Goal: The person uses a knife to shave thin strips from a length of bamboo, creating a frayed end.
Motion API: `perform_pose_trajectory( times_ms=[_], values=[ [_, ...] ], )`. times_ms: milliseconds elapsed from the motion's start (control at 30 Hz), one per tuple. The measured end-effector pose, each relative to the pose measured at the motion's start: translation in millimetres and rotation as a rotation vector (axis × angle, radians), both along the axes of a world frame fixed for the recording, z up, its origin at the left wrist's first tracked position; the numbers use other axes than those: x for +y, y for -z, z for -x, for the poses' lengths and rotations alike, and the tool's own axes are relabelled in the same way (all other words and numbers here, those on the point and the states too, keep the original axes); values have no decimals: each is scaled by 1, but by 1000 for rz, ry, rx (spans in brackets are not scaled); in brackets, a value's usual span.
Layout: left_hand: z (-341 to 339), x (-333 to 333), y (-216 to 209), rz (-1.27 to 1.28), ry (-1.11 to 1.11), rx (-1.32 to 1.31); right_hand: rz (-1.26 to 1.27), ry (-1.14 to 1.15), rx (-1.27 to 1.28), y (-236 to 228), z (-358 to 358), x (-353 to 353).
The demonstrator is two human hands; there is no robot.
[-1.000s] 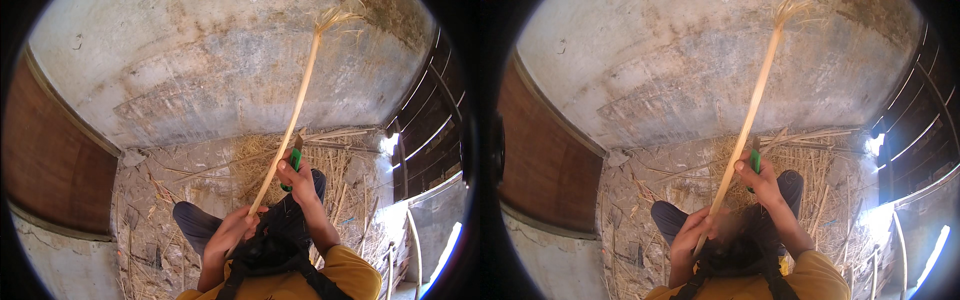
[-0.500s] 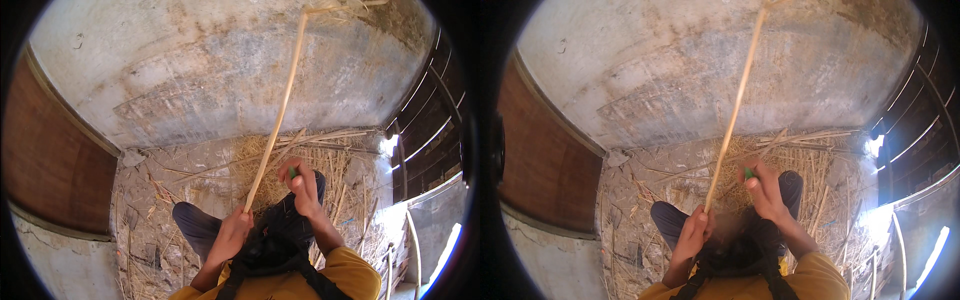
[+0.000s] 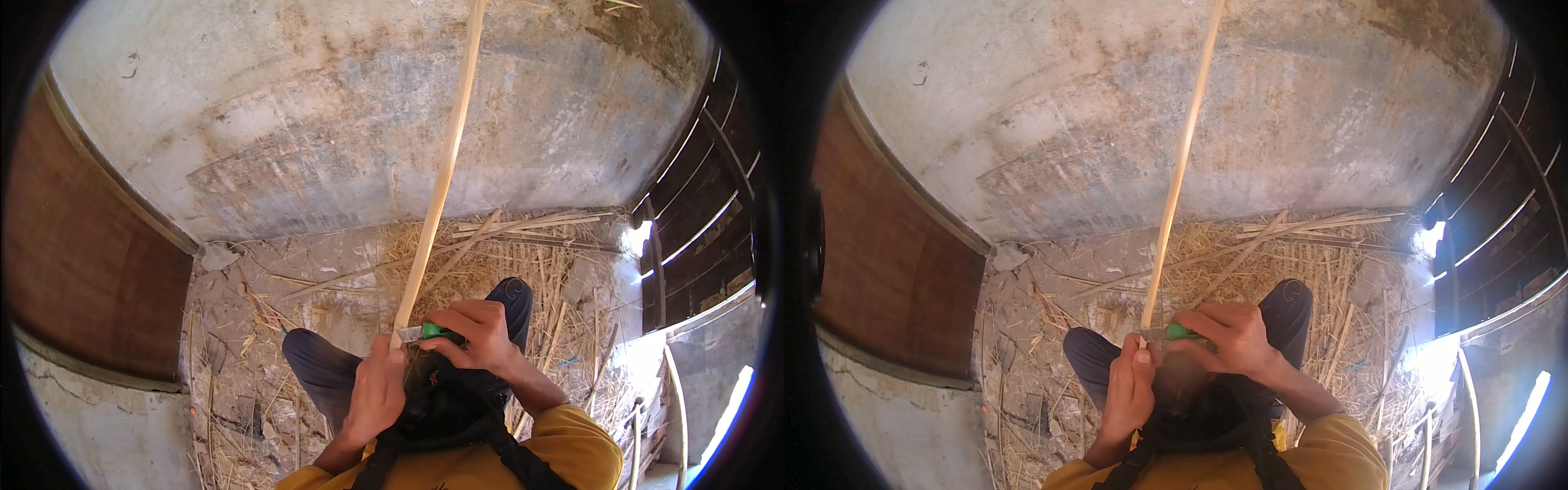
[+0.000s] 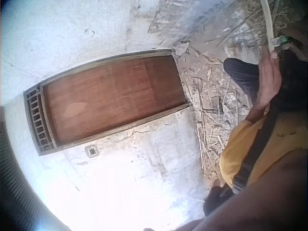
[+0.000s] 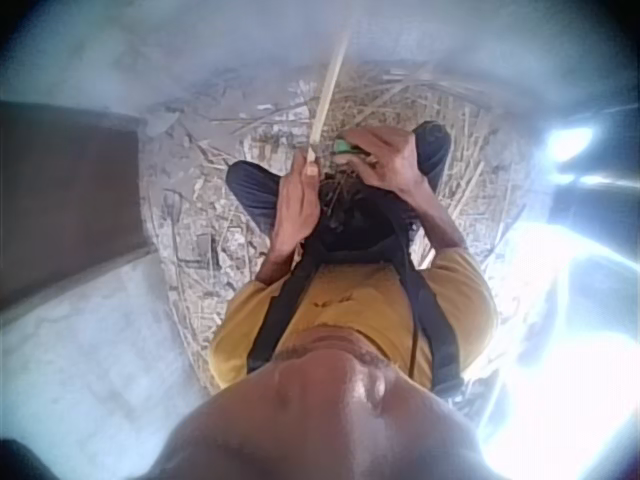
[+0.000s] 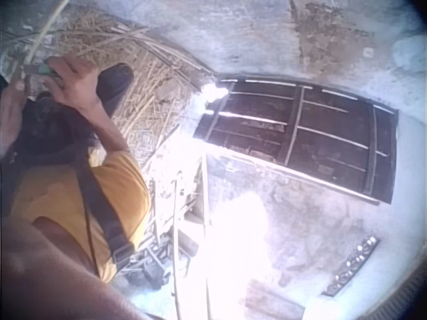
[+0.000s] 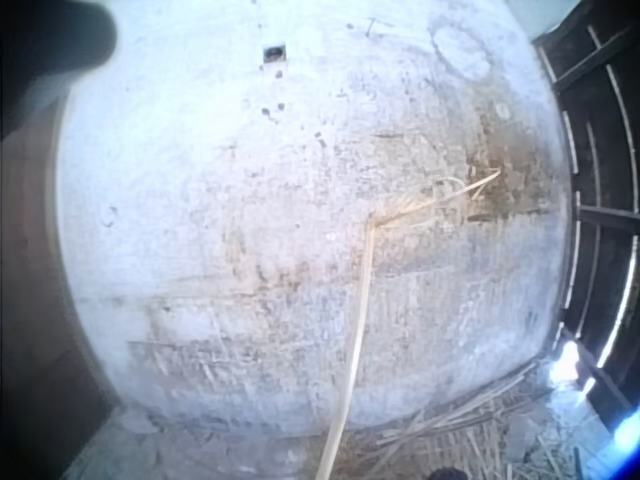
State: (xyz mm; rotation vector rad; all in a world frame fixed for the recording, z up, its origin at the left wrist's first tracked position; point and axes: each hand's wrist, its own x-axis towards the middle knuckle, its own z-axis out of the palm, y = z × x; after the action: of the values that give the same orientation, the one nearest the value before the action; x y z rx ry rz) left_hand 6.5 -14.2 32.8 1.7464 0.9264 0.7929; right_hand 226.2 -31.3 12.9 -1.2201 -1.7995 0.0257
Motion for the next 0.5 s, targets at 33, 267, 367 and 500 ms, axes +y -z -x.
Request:
perform_pose_trajectory(
  times_ms=[33,267,367,500],
  values=[
    [-1,0,-1,-26,-9,1,-6,14,-4,-1,1,0],
    [1,-3,5,-95,-37,50,-36,51,-32,-3,2,-1],
    [2,-3,4,-98,-34,76,-60,84,-35,-5,2,0],
    [2,-5,3,-75,-55,124,-48,113,-69,-4,2,-2]
  ],
)
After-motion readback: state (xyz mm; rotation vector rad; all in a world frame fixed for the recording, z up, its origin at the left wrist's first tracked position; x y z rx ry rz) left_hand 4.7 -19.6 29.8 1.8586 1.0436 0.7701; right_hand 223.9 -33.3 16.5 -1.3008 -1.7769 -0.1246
